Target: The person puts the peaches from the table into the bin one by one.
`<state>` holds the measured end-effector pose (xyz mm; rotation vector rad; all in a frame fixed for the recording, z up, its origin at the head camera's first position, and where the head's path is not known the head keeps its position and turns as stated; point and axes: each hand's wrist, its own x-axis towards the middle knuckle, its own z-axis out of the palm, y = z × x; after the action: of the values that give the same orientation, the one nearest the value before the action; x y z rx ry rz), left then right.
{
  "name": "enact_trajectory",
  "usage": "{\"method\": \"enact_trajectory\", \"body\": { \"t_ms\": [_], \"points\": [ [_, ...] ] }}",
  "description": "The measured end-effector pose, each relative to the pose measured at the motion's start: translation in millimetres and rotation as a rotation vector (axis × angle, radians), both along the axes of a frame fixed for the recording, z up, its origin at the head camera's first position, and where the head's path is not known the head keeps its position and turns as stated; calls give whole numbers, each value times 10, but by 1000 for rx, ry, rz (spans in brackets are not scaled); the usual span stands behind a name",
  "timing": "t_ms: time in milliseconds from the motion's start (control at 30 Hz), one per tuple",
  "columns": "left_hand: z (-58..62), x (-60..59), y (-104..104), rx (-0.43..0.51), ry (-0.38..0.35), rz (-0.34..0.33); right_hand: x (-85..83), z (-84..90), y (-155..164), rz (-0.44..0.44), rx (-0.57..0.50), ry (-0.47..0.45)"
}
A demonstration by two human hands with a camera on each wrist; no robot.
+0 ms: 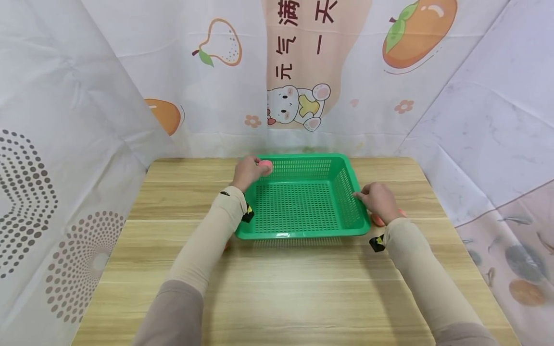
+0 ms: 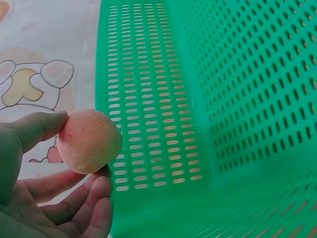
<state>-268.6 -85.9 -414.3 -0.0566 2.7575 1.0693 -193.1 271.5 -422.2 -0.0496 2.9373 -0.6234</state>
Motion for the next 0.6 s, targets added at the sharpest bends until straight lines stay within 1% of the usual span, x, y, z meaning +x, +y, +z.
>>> {"method": "enact_trajectory", "body": {
  "t_ms": [100, 267, 300, 467, 600],
  "points": [
    [-65, -8, 40, -30, -9, -12, -1, -10, 16, 5, -1, 6],
    [-135, 0, 52, -36, -34, 7, -21, -9, 11, 13, -8, 17],
    [-143, 4, 58, -27, -32, 10, -23, -8, 12, 11, -10, 18],
    [-172, 13, 95, -46, -1, -9, -23, -11, 20, 7, -15, 14],
    [-202, 17, 130, -71, -6, -34, -24, -14, 16, 5, -9, 9]
  ]
}}
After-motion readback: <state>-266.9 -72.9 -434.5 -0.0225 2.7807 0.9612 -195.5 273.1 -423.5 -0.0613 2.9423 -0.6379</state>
